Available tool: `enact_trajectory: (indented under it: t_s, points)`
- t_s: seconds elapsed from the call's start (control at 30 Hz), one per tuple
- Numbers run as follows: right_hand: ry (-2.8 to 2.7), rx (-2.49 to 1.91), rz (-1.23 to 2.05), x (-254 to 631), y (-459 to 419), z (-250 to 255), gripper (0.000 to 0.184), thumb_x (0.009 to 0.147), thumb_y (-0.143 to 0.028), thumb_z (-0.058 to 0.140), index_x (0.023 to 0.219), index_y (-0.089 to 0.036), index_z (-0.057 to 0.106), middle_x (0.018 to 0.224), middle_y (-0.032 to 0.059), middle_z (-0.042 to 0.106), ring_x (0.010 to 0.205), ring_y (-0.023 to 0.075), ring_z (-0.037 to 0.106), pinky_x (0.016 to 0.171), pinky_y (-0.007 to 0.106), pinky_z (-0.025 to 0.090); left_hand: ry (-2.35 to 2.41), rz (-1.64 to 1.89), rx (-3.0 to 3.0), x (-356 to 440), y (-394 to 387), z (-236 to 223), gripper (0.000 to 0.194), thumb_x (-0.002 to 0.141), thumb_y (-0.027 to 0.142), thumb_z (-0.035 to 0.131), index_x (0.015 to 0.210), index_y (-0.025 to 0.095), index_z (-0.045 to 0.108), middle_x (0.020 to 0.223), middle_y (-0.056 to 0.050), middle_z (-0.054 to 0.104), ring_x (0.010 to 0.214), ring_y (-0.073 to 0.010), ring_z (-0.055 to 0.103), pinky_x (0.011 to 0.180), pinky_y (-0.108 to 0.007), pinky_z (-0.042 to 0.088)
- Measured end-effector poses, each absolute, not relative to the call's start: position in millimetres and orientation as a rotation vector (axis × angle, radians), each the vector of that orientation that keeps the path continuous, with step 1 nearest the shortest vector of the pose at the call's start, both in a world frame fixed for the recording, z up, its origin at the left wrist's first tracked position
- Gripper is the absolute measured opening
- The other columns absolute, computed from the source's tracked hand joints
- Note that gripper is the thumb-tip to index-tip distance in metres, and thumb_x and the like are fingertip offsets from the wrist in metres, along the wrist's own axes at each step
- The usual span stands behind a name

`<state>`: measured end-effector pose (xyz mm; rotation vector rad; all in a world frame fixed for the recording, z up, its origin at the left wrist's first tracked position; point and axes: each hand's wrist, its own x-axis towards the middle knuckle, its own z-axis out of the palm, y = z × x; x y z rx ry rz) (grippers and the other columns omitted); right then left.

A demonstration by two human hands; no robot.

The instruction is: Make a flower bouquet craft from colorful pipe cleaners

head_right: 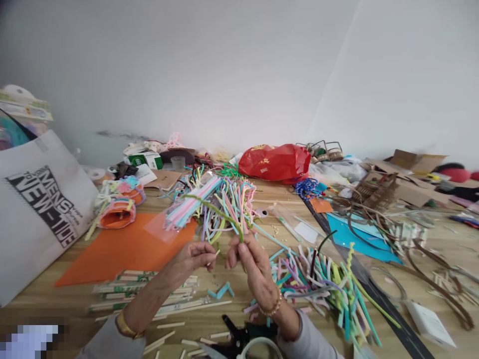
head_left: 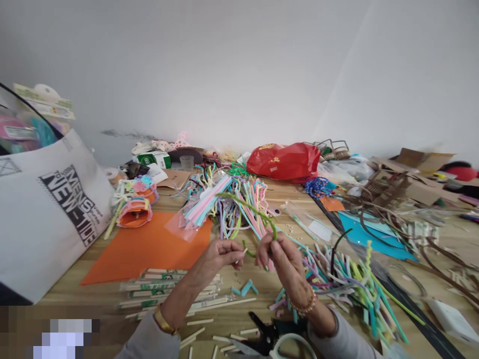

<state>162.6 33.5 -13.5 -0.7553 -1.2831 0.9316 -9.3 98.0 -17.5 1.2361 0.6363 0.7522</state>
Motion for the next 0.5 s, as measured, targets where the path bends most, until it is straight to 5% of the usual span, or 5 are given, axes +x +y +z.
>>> enact_trajectory:
  t_s: [0.27,0.5]
  points:
    - [-1.382,-0.794,0.913,164.9,29.8,-12.3,0.028,0.096,-0.043,0.044,0.085,-0.022,0.059,0.068,0.0013,0.053,0.065,0.0171,0.053,0.065,0.032,0.044,0.602,0.705,1.257,-8.8,99.7,-26.5,0.027,0.069,0.04,0.075,0.076,0.014,0.071,0.061,-0.001,0.061,0.058,-0.013,0.054,0.059,-0.024,0.043]
    - [-1.302,-0.885,1.195,170.7,40.1,-12.1,0.06,0.092,-0.066,0.027,0.079,-0.019,0.063,0.069,0.005,0.06,0.069,0.0197,0.059,0.063,0.031,0.047,0.657,0.736,1.434,-10.7,102.7,-23.4,0.03,0.072,0.044,0.069,0.072,0.014,0.069,0.061,-0.001,0.062,0.058,-0.0149,0.054,0.06,-0.026,0.043]
